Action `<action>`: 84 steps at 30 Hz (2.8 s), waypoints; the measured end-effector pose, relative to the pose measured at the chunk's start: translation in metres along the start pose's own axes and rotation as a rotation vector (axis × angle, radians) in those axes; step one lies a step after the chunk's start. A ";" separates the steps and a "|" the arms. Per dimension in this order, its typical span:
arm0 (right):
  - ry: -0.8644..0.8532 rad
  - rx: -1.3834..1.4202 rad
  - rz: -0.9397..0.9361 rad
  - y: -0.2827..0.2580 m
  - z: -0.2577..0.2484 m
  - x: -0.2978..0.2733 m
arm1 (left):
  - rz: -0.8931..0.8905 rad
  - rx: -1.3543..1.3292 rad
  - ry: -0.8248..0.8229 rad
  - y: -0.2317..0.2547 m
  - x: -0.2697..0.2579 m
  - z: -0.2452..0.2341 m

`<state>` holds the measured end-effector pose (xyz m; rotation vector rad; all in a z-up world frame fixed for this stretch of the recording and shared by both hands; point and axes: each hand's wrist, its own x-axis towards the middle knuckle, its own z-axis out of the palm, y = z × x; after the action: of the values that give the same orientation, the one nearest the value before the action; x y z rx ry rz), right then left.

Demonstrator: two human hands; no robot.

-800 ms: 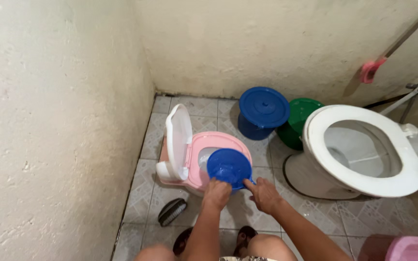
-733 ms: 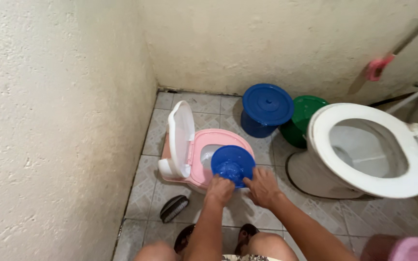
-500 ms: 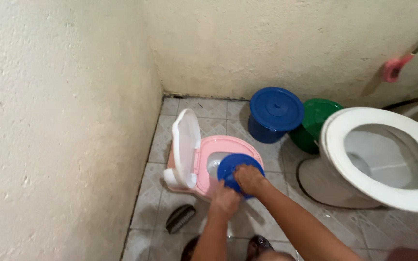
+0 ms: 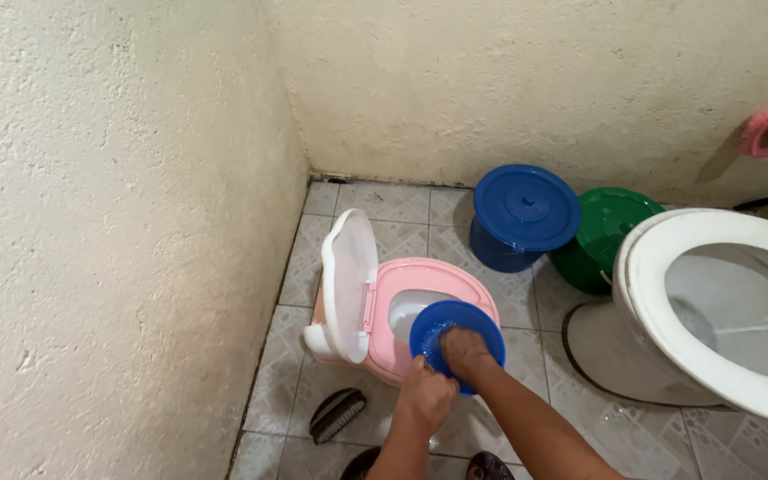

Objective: The person cleans a potty chair by pouring water from a basin into it, emptying it, and scrubbing the surfaces with a brush and cleaning product.

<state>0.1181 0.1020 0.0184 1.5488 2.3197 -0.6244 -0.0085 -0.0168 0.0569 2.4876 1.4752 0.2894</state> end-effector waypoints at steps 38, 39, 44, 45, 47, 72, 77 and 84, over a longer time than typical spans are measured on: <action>0.134 -0.604 -0.090 -0.053 -0.248 -0.181 | -0.268 0.393 -0.317 0.004 0.108 -0.122; 0.127 -0.650 -0.099 -0.059 -0.255 -0.183 | -0.266 0.370 -0.288 0.001 0.111 -0.122; 0.315 -0.659 -0.082 -0.068 -0.273 -0.190 | -0.318 0.301 -0.220 -0.011 0.109 -0.123; 0.333 -0.652 -0.070 -0.065 -0.275 -0.190 | -0.291 0.285 -0.195 -0.013 0.109 -0.126; 0.352 -0.621 -0.005 -0.058 -0.277 -0.187 | -0.237 0.249 -0.146 -0.018 0.105 -0.133; 0.303 -0.173 0.185 -0.024 -0.287 -0.185 | -0.659 -0.482 0.169 -0.037 0.077 -0.118; 0.237 -0.250 0.185 0.018 -0.254 -0.199 | -0.784 -0.400 -0.083 -0.051 0.039 -0.123; -0.021 -0.432 0.259 0.083 -0.157 -0.236 | -0.635 -0.220 -0.283 -0.026 -0.012 -0.064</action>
<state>0.2860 0.0185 0.2469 1.5756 2.0141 -0.0673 -0.0547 -0.0092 0.1092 1.6946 1.8777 -0.0196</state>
